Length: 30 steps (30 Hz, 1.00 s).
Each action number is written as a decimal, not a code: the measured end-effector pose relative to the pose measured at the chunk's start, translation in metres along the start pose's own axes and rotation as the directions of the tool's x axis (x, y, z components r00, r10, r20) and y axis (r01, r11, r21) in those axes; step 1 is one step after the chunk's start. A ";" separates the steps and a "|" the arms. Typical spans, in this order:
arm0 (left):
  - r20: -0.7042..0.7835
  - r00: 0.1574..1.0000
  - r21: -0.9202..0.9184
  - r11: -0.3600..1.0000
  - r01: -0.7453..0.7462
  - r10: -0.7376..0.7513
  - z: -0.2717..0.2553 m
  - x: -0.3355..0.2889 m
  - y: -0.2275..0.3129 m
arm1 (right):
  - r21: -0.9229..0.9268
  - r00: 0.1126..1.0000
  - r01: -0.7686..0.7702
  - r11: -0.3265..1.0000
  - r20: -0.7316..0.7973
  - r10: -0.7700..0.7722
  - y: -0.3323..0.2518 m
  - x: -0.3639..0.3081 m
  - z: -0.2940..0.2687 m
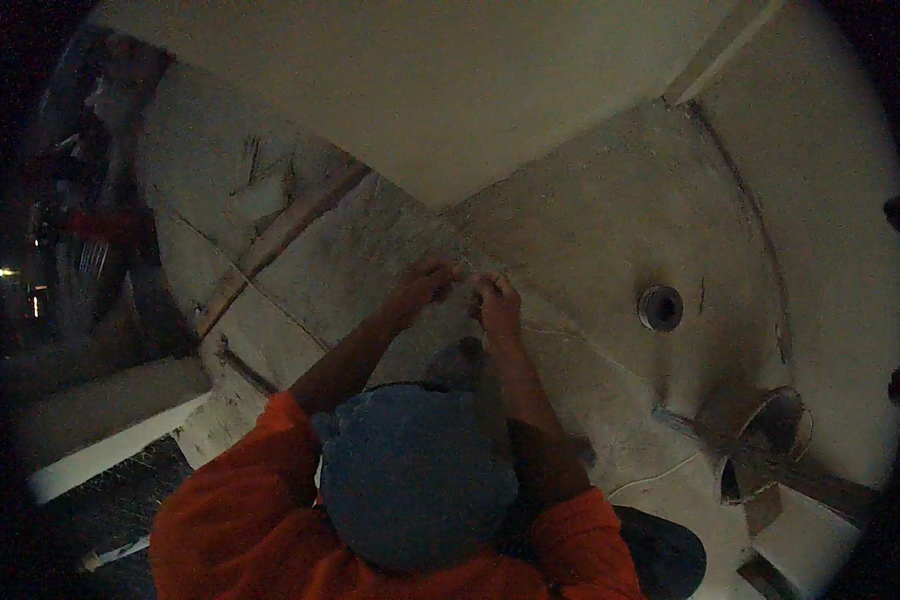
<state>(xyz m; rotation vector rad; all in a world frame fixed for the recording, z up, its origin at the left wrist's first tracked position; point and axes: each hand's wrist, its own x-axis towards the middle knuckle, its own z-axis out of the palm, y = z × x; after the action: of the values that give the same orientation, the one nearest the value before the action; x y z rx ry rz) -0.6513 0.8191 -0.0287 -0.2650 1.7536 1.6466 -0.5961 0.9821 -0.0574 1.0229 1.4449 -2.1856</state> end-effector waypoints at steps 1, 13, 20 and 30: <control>-0.015 1.000 -0.065 0.998 0.007 -0.008 0.002 -0.001 -0.003 | -0.002 1.000 0.010 1.000 0.019 -0.010 -0.001 -0.002 0.002; 0.008 0.999 -0.122 0.992 0.036 -0.035 0.005 -0.010 -0.005 | 0.040 0.999 -0.038 0.998 -0.011 0.039 -0.013 -0.028 0.014; -0.024 0.995 -0.125 0.988 0.088 -0.092 -0.002 -0.005 -0.006 | -0.025 1.000 -0.016 1.000 -0.002 0.016 -0.018 -0.026 0.016; 0.000 0.998 -0.092 0.994 0.065 -0.065 0.001 -0.007 -0.006 | -0.071 0.996 0.091 0.993 0.031 -0.089 -0.009 -0.025 0.010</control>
<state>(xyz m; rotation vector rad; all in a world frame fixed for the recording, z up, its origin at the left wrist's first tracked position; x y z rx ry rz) -0.6423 0.8171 -0.0292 -0.3633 1.6562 1.6832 -0.5888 0.9743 -0.0314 0.9157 1.5739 -2.1826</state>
